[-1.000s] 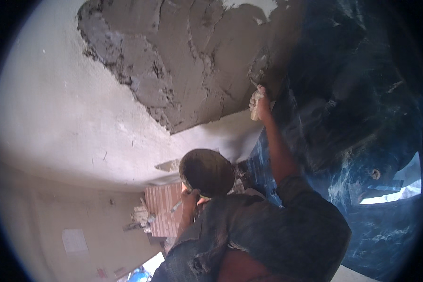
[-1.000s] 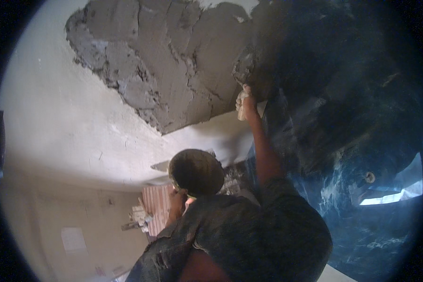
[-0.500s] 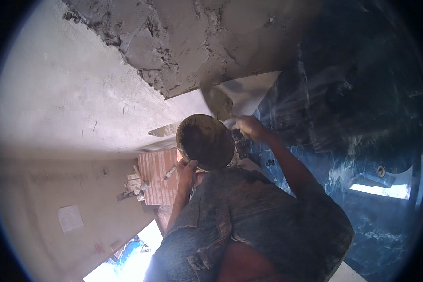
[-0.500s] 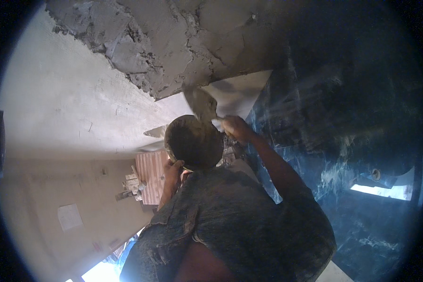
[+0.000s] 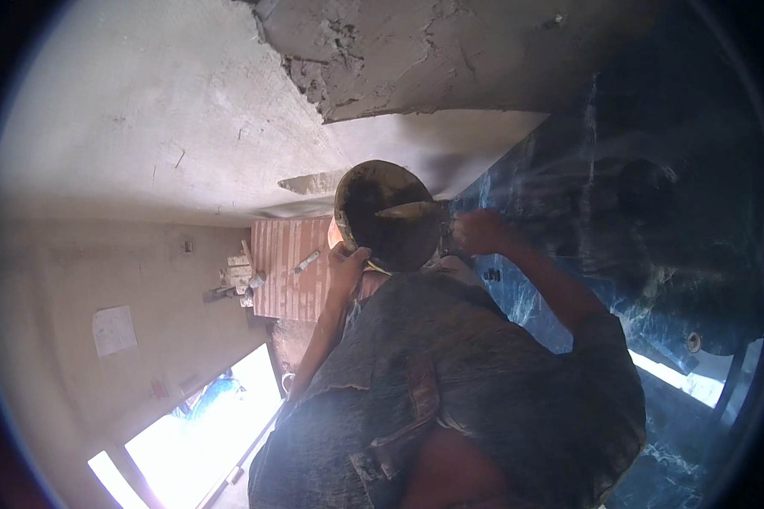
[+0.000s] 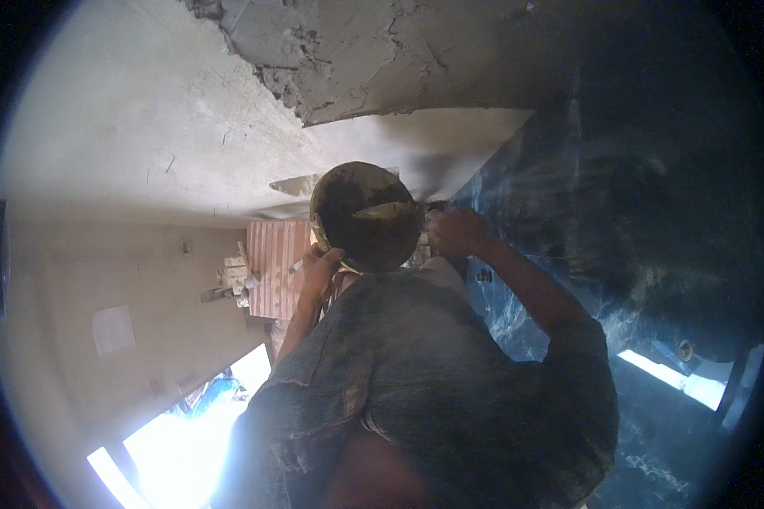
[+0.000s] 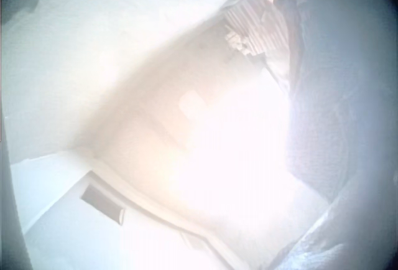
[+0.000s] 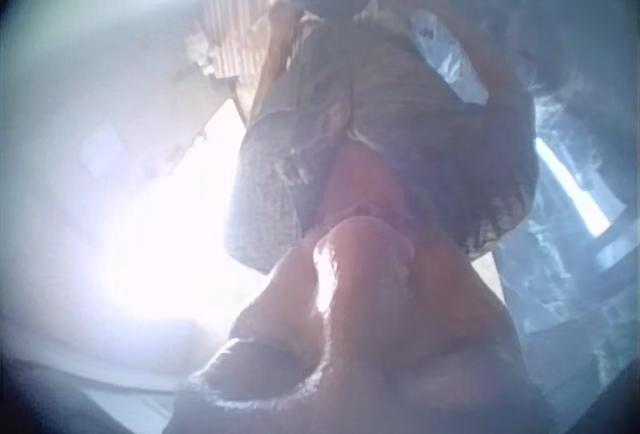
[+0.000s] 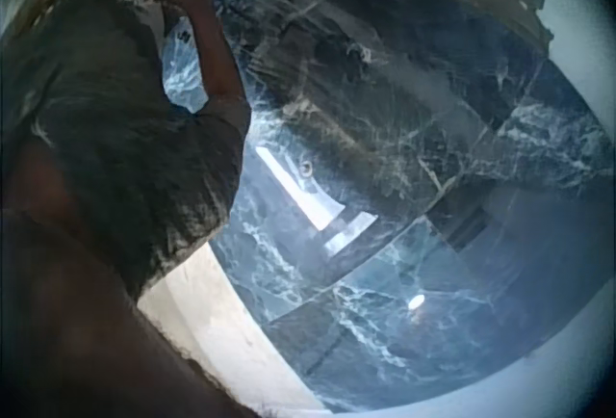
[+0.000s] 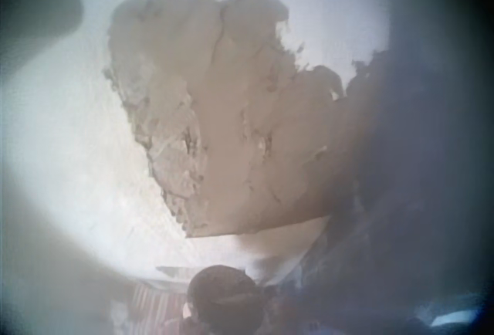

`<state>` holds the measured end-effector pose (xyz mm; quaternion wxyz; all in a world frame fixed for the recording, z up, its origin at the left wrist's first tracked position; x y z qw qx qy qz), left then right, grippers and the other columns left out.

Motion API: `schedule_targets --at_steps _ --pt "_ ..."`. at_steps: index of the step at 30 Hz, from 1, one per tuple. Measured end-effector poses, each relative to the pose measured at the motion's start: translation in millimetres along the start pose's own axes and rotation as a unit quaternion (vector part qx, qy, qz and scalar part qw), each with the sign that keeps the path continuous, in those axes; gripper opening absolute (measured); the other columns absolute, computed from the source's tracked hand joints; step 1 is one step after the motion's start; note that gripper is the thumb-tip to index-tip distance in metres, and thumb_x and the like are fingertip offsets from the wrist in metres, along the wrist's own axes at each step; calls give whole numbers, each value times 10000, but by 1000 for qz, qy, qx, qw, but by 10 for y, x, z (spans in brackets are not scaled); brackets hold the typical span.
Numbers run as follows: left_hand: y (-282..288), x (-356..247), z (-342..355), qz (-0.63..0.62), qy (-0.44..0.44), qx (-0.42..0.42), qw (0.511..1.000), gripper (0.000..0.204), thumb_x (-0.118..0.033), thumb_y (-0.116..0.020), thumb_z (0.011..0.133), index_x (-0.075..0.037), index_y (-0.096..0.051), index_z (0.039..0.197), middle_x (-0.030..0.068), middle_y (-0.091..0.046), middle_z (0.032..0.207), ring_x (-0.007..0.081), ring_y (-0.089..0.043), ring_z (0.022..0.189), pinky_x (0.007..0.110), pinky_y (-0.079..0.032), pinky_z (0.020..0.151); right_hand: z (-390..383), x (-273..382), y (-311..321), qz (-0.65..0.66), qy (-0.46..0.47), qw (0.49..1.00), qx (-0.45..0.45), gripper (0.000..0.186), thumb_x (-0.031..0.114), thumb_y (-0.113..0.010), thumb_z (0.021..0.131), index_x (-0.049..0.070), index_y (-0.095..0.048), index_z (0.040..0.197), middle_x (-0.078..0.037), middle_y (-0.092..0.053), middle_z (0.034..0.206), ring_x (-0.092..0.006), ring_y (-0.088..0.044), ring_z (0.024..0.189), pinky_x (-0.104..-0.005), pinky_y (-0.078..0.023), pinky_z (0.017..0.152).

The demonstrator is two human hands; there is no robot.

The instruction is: The person applies plaster to a wall with a trowel, taking it from a bucket, and then lifts and positions a large tile onto the plastered surface with the help of another person.

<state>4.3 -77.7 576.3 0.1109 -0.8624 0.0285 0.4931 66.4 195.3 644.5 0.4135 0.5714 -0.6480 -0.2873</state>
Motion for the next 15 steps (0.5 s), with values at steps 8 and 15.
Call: schedule_targets --at_steps 8,15 --pt "55 29 -34 95 -21 -7 995 188 -20 -671 736 41 -604 901 84 -655 808 142 -623 683 262 -505 620 524 -391 174 -45 4 992 -119 257 150 -575 807 5 -578 1019 -186 -639 888 -344 -623 926 -482 -479 792" --pt "-41 8 -77 60 -22 16 998 198 22 -651 749 47 -603 939 78 -662 836 132 -629 708 260 -507 645 1074 -576 5 -121 19 990 -63 227 67 -568 798 7 -627 1008 -156 -673 940 -326 -636 981 -471 -501 837"
Point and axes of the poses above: each hand's wrist, its own z-axis towards the middle knuckle, its own y-axis out of the back of the hand, x = y × z, the point moved 8 cm from there along z, towards the middle knuckle
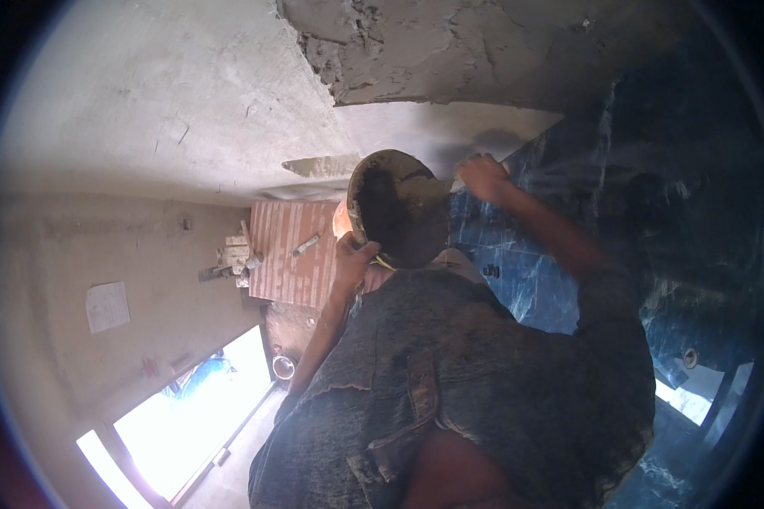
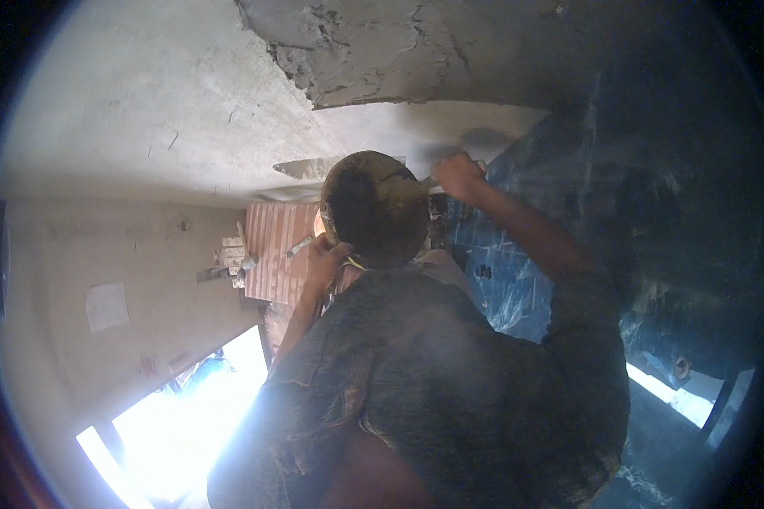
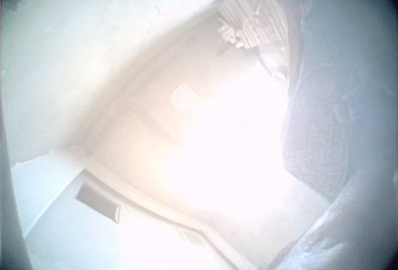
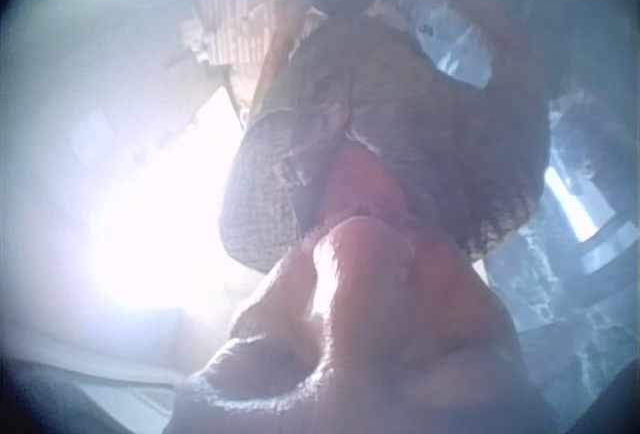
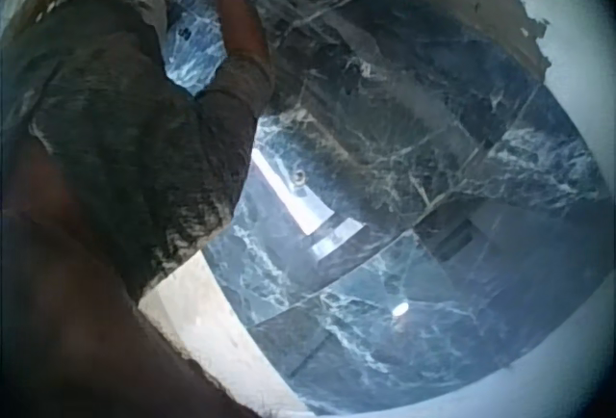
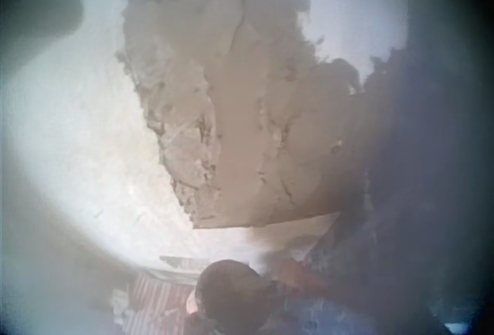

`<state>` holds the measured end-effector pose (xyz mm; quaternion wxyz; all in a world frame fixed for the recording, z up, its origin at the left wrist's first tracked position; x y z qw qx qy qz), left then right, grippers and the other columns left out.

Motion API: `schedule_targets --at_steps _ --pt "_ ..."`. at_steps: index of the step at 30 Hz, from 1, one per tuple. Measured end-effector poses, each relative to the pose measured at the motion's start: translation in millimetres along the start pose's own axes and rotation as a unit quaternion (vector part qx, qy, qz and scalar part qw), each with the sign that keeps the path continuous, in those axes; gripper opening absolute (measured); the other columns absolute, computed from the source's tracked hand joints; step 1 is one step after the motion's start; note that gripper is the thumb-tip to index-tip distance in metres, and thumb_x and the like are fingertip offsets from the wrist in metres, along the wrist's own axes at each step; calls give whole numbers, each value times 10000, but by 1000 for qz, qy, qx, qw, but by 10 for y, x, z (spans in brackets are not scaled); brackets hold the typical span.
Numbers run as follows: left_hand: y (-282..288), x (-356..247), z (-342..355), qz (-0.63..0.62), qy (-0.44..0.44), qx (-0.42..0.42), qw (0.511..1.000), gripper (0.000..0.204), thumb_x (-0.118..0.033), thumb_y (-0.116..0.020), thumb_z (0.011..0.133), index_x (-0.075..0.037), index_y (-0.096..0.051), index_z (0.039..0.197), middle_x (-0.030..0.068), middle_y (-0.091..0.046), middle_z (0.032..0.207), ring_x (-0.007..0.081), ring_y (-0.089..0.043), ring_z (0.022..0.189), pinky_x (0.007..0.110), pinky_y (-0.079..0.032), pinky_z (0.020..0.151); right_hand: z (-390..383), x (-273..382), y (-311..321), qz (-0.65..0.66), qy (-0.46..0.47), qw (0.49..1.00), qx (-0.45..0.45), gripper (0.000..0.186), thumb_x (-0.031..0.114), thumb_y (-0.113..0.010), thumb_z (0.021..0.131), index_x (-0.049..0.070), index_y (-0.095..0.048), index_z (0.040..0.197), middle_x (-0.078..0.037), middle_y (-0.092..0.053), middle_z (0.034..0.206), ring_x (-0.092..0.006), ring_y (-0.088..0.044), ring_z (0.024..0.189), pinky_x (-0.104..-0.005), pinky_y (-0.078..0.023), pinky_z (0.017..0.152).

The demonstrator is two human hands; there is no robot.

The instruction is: The person applies plaster to a wall with a trowel, taking it from a bucket, and then lifts and positions a large tile onto the plastered surface with the help of another person.

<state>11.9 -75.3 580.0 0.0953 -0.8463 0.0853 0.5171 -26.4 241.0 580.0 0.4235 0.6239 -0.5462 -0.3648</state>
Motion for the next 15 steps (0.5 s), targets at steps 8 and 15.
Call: schedule_targets --at_steps 8,15 --pt "-69 -110 -23 0 -17 40 999 229 39 -628 762 61 -607 989 76 -668 865 140 -641 751 267 -521 679 106 450 -104 7 82 995 62 151 150 -622 769 62 -692 869 -162 -692 868 -313 -683 868 -452 -543 760" --pt "-112 -104 -31 26 5 24 999 268 43 -624 765 66 -604 1031 79 -668 900 153 -643 775 277 -525 702 205 627 -481 61 135 986 79 232 196 -642 739 53 -688 916 -169 -687 918 -342 -668 879 -447 -532 773"
Point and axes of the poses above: each hand's wrist, its own z-axis towards the middle knuckle, its own y-axis out of the back of the hand, x = y × z, the point moved 8 cm from there along z, towards the middle knuckle
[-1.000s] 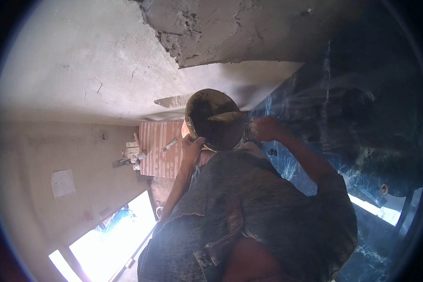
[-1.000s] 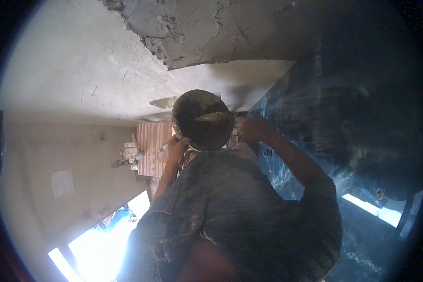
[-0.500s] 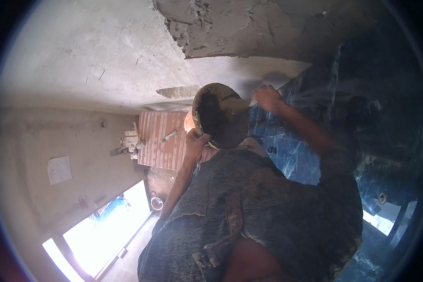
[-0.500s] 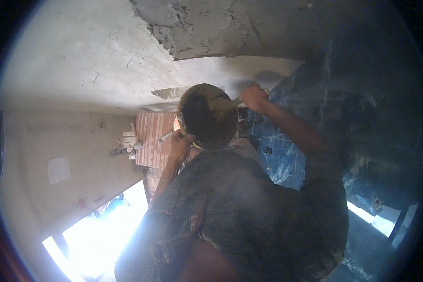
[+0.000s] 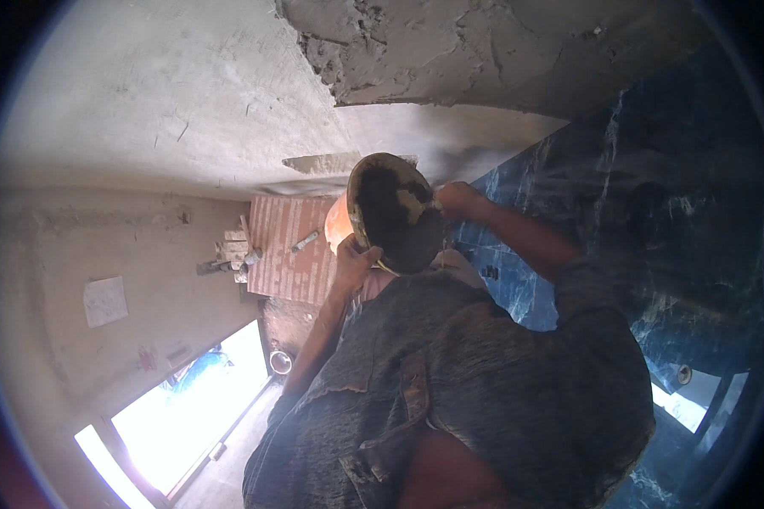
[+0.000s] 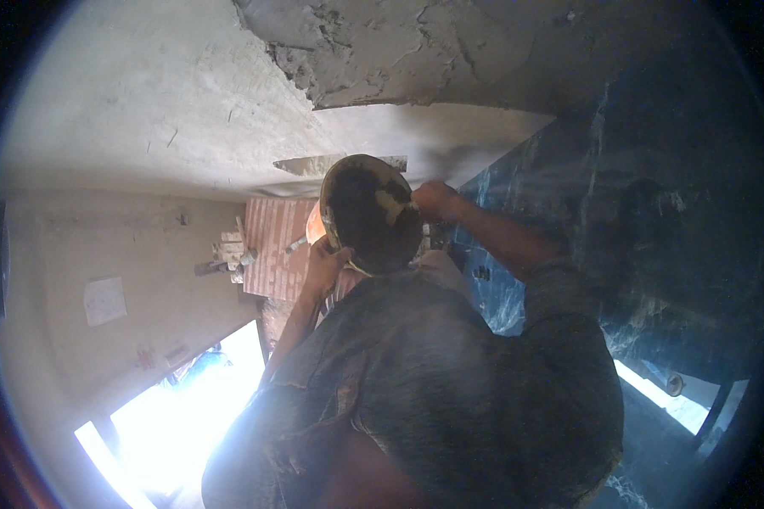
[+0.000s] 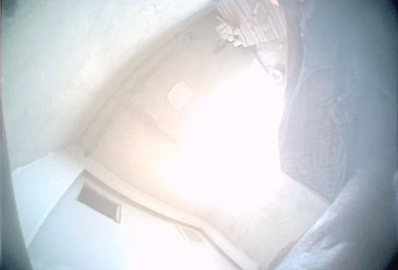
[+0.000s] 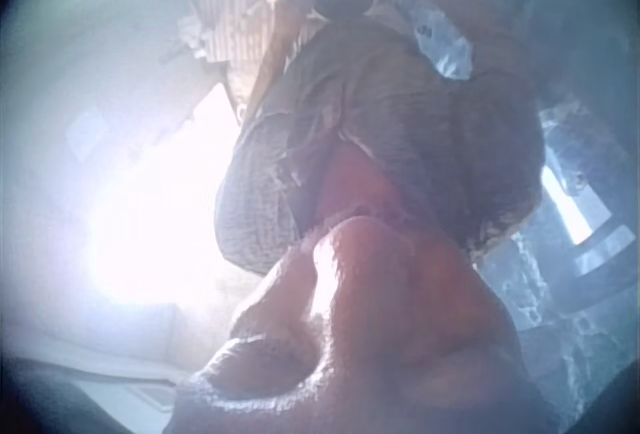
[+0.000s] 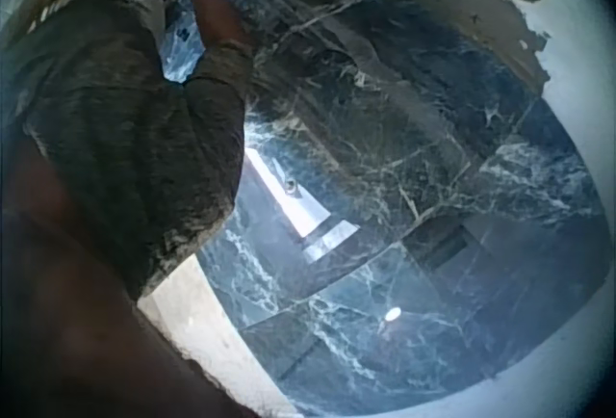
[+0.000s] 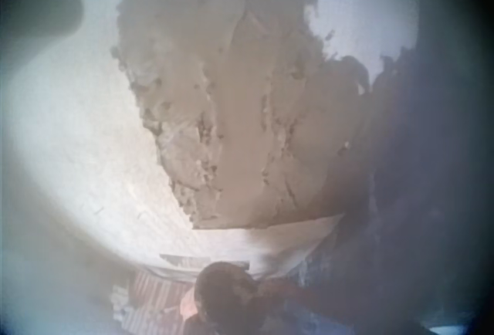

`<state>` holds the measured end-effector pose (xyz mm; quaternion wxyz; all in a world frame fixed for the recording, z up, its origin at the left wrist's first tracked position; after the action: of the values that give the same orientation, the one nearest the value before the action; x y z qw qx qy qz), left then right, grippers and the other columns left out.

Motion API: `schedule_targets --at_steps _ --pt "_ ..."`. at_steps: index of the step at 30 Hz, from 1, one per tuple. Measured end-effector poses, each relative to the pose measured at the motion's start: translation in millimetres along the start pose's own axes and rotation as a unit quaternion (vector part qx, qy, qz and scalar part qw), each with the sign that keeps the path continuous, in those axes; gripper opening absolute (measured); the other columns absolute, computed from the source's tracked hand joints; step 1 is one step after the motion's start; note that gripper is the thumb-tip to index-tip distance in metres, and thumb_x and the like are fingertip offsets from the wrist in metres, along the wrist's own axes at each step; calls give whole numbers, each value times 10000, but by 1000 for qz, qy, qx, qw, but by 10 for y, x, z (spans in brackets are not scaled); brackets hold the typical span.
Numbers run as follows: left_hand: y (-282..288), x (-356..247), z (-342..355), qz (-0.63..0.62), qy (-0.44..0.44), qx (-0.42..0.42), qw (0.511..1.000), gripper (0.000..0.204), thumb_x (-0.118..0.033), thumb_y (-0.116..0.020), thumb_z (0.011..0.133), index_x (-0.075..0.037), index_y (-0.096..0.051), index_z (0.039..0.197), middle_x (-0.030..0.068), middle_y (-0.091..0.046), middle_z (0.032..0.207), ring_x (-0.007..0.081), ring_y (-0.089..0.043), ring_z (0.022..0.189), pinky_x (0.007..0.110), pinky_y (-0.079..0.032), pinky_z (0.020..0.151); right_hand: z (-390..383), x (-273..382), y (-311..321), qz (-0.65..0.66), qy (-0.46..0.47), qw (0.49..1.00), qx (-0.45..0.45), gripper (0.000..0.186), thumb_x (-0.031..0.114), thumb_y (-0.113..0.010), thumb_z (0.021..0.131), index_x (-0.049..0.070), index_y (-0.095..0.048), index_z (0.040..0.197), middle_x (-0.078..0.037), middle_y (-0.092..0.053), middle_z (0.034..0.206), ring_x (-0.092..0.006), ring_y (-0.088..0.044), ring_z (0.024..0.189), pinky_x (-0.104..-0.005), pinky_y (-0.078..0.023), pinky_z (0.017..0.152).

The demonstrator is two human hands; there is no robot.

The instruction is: The person applies plaster to a wall with a trowel, taking it from a bucket, and then lifts and positions a large tile onto the plastered surface with the help of another person.

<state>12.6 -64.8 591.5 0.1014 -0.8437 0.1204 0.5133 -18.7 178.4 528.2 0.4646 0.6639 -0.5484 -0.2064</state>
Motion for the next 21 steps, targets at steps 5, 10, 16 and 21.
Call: schedule_targets --at_steps 5,10,16,21 --pt "49 2 -46 -16 -9 -4 1000 298 38 -617 763 67 -603 1060 90 -669 946 156 -637 817 288 -518 733 -226 69 -41 83 -62 994 17 279 248 -636 744 74 -680 957 -141 -684 941 -338 -662 892 -463 -529 779" --pt "225 207 92 -10 8 2 1000 301 1 -623 764 62 -612 1058 91 -672 953 151 -633 817 281 -509 722 -197 220 -434 55 71 995 -43 348 344 -581 796 86 -670 1012 -148 -657 1054 -343 -639 958 -475 -520 817" --pt "184 282 184 -92 8 29 995 256 -10 -633 758 55 -617 1005 82 -670 906 144 -633 746 278 -512 687 -989 220 163 222 -103 969 -27 364 359 -586 811 78 -649 1034 -158 -646 1021 -373 -627 931 -464 -510 818" --pt "49 99 172 -126 48 32 990 254 39 -610 744 69 -597 996 125 -663 898 186 -647 742 302 -536 698 -1484 -72 42 201 -102 954 -199 422 373 -627 791 74 -636 1090 -169 -641 1065 -370 -624 956 -451 -500 834"
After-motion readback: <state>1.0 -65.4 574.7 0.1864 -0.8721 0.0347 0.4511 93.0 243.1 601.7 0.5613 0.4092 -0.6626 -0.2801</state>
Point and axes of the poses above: each hand's wrist, its own z-axis towards the middle knuckle, its own y-axis out of the back of the hand, x = y × z, the point moved 8 cm from there along z, towards the middle knuckle
